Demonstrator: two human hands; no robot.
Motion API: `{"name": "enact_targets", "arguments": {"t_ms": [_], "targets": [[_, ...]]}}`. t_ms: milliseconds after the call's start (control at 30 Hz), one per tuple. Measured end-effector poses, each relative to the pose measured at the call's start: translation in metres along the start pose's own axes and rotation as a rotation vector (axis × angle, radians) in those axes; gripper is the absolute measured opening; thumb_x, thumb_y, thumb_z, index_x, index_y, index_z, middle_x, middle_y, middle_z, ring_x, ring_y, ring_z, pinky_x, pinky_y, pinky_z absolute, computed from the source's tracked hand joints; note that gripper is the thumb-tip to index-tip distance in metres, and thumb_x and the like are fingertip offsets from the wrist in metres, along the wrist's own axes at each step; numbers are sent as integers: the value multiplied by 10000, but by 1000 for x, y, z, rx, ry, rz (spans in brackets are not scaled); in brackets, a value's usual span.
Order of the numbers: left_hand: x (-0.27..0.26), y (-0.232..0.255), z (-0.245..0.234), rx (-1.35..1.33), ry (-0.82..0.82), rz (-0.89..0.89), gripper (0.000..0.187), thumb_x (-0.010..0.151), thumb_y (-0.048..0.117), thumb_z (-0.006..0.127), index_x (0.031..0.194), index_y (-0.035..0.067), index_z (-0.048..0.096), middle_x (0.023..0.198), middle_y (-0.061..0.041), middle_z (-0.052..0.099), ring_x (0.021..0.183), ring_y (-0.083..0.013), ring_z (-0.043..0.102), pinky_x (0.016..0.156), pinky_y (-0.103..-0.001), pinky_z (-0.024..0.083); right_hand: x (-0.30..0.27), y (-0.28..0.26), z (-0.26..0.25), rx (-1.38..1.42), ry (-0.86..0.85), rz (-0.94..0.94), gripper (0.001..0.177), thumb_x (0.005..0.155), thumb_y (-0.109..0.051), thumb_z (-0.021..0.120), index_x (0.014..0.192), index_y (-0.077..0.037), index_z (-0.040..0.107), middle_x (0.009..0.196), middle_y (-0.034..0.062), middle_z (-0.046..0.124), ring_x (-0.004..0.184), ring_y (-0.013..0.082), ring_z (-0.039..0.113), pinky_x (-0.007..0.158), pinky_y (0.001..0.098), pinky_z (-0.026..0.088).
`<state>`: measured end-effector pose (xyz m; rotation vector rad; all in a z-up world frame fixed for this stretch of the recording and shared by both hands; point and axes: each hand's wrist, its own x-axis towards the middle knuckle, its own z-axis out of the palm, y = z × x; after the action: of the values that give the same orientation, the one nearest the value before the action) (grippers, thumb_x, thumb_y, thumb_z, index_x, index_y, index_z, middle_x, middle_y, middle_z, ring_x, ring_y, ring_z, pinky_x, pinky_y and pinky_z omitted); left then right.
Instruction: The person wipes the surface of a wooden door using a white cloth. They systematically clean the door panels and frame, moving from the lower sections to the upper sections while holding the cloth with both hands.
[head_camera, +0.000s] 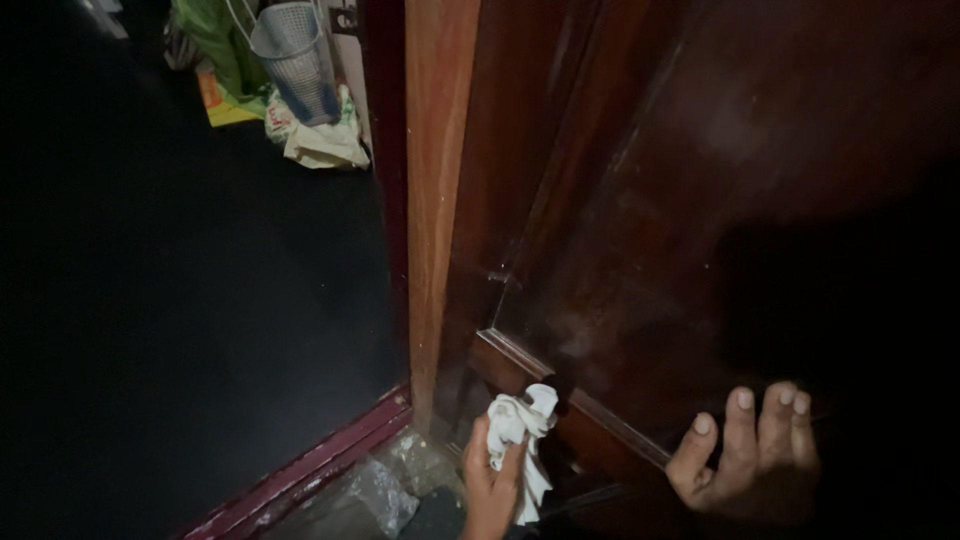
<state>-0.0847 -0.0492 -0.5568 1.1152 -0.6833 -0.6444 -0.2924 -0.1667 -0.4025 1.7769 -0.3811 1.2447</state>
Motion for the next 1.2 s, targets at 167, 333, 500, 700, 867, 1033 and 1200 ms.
{"name": "enact_targets", "arguments": {"t_ms": [167, 333, 500, 700, 867, 1033, 1200], "targets": [[14, 8, 11, 122, -82, 139, 322, 890, 62, 685, 1200, -2, 626, 1087, -135, 698, 1004, -242, 690, 882, -347, 529, 10, -6, -14, -46, -144, 22, 450, 918, -214, 604, 1212, 117, 684, 1158, 357, 700, 1039, 470, 645, 899, 509, 532], [22, 9, 18, 139, -133, 290, 494, 886, 46, 659, 1359, 7, 520, 1210, -166, 602, 1108, -298, 632, 962, -382, 489, 9, -29, -31, -173, -314, 205, 453, 969, -279, 640, 1284, 46, 672, 1235, 317, 701, 1089, 487, 720, 896, 502, 591], [20, -9, 25, 179, -147, 445, 590, 840, 1, 666, 1396, -26, 470, 1308, -198, 524, 1246, -335, 550, 1077, -436, 401, 21, -26, -29, -22, -258, 239, 454, 923, -200, 652, 1268, 95, 633, 1346, 353, 640, 1261, 481, 630, 1034, 539, 566], [20, -18, 26, 163, -164, 640, 589, 899, 9, 663, 1446, -19, 446, 1322, -201, 526, 1224, -335, 559, 1067, -429, 433, 31, -38, -41, -83, -248, 264, 405, 936, -146, 687, 1273, 79, 675, 1386, 294, 630, 1342, 440, 573, 1086, 513, 515], [20, -31, 23, 75, -210, 673, 675, 912, 10, 636, 1514, -4, 332, 1381, -199, 478, 1278, -323, 529, 1095, -429, 419, 28, -35, -47, -115, -122, 163, 380, 966, -60, 707, 1304, 112, 673, 1400, 290, 643, 1350, 420, 586, 1145, 471, 513], [13, -19, 14, 9, -187, 619, 662, 910, 28, 616, 1507, 18, 330, 1414, -176, 461, 1292, -287, 525, 1087, -408, 436, 43, -17, -60, -388, -65, 146, 523, 980, -103, 754, 1465, 24, 602, 1555, 253, 453, 1450, 420, 388, 1181, 528, 482], [38, 15, 14, 50, -149, 704, 629, 912, 33, 597, 1496, 11, 363, 1400, -188, 484, 1310, -294, 517, 1096, -409, 421, 78, 13, -74, -172, -75, 511, 1093, 820, -234, 804, 1711, -28, 205, 1727, 257, 5, 1470, 575, 189, 1070, 691, 479]]}}
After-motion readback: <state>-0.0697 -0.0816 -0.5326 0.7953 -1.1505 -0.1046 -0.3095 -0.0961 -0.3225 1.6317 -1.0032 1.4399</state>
